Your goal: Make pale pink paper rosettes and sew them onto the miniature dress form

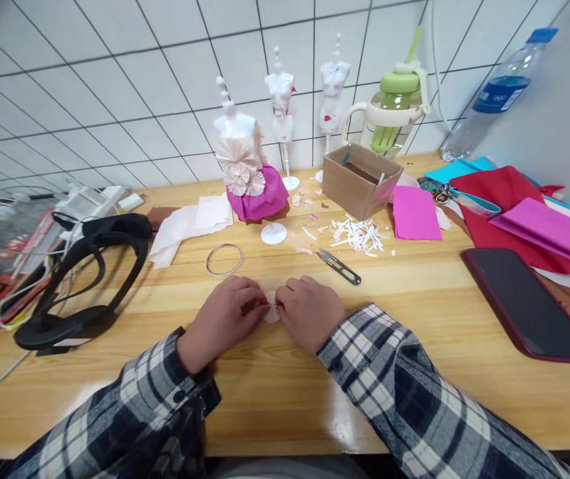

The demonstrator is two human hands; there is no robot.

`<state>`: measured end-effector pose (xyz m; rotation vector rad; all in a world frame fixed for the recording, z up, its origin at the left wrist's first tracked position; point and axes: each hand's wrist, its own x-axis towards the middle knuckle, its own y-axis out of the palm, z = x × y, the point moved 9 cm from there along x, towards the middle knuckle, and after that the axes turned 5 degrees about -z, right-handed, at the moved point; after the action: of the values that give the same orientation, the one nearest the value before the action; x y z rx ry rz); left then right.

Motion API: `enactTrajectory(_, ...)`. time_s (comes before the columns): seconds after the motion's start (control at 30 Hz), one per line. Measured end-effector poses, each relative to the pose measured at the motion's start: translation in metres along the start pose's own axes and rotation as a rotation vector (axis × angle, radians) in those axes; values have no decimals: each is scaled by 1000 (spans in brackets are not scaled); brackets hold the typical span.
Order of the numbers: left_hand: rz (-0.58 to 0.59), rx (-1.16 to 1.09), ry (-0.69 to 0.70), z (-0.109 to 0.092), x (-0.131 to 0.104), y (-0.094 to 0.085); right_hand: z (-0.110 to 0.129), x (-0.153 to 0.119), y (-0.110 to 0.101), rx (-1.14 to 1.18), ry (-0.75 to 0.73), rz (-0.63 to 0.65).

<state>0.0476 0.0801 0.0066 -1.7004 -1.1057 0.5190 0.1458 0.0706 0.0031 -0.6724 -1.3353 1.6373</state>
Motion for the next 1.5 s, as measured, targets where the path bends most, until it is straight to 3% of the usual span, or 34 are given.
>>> enactTrajectory(0.2, 0, -2, 18, -1, 0, 1, 5, 1, -5, 63, -54, -71)
enactTrajectory(0.43, 9, 16, 9, -2, 1, 2, 3, 3, 6, 75, -32, 17)
enactTrajectory(0.73, 20, 23, 29, -4, 0, 0, -1, 10, 3, 50, 1, 88)
enactTrajectory(1.1, 20, 25, 92, 2, 4, 0, 7, 16, 4, 24, -107, 147)
enactTrajectory(1.37, 25, -11, 104, 2, 6, 0, 17, 23, 13, 5, -295, 172)
enactTrajectory(1.5, 10, -65, 82, 4, 6, 1, 14, 22, 14, 62, -293, 151)
